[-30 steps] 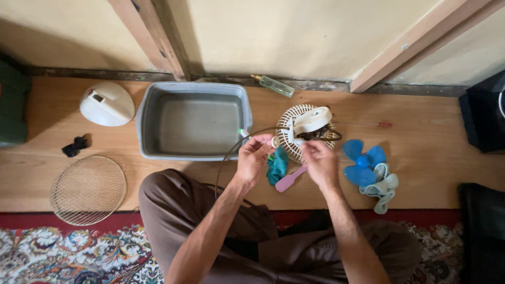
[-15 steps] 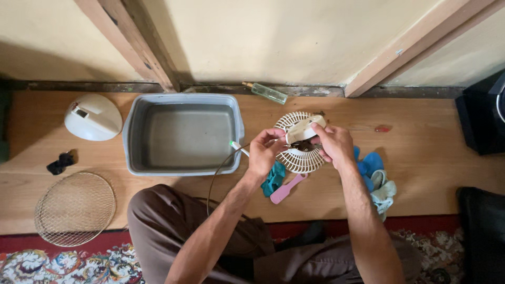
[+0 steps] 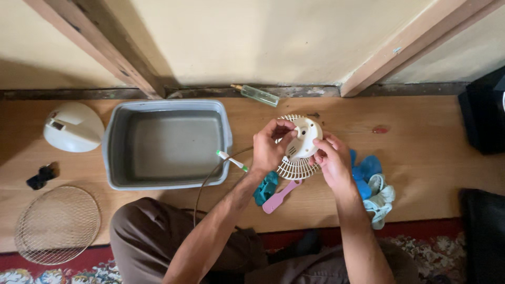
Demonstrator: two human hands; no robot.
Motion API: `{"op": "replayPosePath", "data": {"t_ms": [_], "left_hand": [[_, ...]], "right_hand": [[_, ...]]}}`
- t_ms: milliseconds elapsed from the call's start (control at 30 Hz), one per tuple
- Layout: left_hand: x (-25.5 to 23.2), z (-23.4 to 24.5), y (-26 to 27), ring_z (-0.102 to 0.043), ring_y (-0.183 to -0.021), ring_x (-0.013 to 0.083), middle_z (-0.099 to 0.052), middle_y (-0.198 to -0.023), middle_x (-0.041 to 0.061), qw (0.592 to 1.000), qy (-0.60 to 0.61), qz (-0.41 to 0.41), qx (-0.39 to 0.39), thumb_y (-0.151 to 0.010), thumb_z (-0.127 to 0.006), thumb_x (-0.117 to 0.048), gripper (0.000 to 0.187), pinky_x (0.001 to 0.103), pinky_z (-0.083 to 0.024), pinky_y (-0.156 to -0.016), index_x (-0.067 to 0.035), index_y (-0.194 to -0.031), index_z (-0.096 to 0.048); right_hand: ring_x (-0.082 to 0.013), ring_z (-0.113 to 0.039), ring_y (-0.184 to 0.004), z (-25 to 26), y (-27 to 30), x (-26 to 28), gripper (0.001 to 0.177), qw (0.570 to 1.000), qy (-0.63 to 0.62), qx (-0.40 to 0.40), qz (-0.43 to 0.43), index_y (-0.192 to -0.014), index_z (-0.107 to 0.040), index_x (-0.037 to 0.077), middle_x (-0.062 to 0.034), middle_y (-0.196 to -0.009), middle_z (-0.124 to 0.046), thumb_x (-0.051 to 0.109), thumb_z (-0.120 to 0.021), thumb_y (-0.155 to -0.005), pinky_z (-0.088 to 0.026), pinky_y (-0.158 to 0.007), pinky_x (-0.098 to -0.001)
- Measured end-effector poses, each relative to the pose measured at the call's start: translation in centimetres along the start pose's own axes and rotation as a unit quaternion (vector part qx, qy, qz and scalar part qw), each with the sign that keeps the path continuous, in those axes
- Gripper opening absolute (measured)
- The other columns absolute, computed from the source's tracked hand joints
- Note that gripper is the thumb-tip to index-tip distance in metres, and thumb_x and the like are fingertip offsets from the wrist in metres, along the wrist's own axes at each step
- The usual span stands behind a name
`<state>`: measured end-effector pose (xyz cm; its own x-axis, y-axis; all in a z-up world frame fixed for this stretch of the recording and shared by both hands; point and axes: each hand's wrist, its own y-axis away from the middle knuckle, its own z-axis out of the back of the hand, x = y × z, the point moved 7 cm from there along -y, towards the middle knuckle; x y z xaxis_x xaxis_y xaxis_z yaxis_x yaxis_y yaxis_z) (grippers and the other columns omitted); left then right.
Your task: The person is repairing a small electric fan by manipulating its internal components. They use a screwdriver to adjust parts within the fan's motor housing and handle the fan blades and casing.
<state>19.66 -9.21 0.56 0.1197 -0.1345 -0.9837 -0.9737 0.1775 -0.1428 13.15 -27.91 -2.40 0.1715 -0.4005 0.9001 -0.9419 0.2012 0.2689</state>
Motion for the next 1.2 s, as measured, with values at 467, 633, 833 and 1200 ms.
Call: {"op": "replayPosePath", "data": {"t_ms": [467, 633, 833, 1200], "left_hand": [[-0.2, -2.1, 0.4, -0.077, -0.095, 0.0167, -0.076, -0.102, 0.01, 0.999, -0.013, -0.03, 0.008, -0.086, -0.08, 0.0, 0.035, 0.029, -0.064, -0.085, 0.001, -0.117, -0.064], [0.2, -2.2, 0.8, -0.075, -0.096, 0.0159, -0.071, -0.109, 0.009, 0.999, 0.011, -0.023, -0.019, -0.087, -0.08, 0.002, 0.041, 0.029, -0.064, -0.086, 0.001, -0.123, -0.06], [1.2, -2.3, 0.7, -0.072, -0.097, 0.0156, -0.069, -0.11, 0.009, 0.996, 0.066, 0.021, -0.054, -0.088, -0.08, 0.001, 0.041, 0.03, -0.063, -0.086, 0.001, -0.123, -0.059], [3.9, -1.7, 1.1, -0.071, -0.102, 0.0169, -0.072, -0.111, 0.012, 0.978, 0.173, 0.072, -0.089, -0.089, -0.075, 0.007, 0.032, 0.031, -0.061, -0.095, 0.003, -0.117, -0.06]], "right_hand": [[-0.0053, -0.043, -0.061, 1.0, -0.8, -0.5, 0.03, 0.996, -0.055, 0.071, 0.026, -0.123, -0.059, -0.001, -0.0002, -0.086, -0.058, 0.003, -0.062, -0.093, -0.045, -0.058, -0.0281], [-0.0063, -0.045, -0.064, 1.4, -0.7, -1.0, 0.026, 0.992, -0.072, 0.094, 0.035, -0.119, -0.057, 0.001, -0.0013, -0.086, -0.059, 0.004, -0.064, -0.095, -0.047, -0.061, -0.0294], [-0.0069, -0.046, -0.068, 1.0, -0.5, -1.1, 0.025, 0.99, -0.049, 0.121, 0.048, -0.12, -0.057, 0.0, -0.0052, -0.092, -0.064, 0.004, -0.065, -0.096, -0.049, -0.064, -0.0301], [-0.0104, -0.05, -0.075, 0.4, -0.2, -0.9, 0.045, 0.994, -0.031, 0.104, 0.028, -0.139, -0.055, -0.002, -0.0091, -0.107, -0.068, 0.005, -0.067, -0.096, -0.049, -0.068, -0.0299]]}}
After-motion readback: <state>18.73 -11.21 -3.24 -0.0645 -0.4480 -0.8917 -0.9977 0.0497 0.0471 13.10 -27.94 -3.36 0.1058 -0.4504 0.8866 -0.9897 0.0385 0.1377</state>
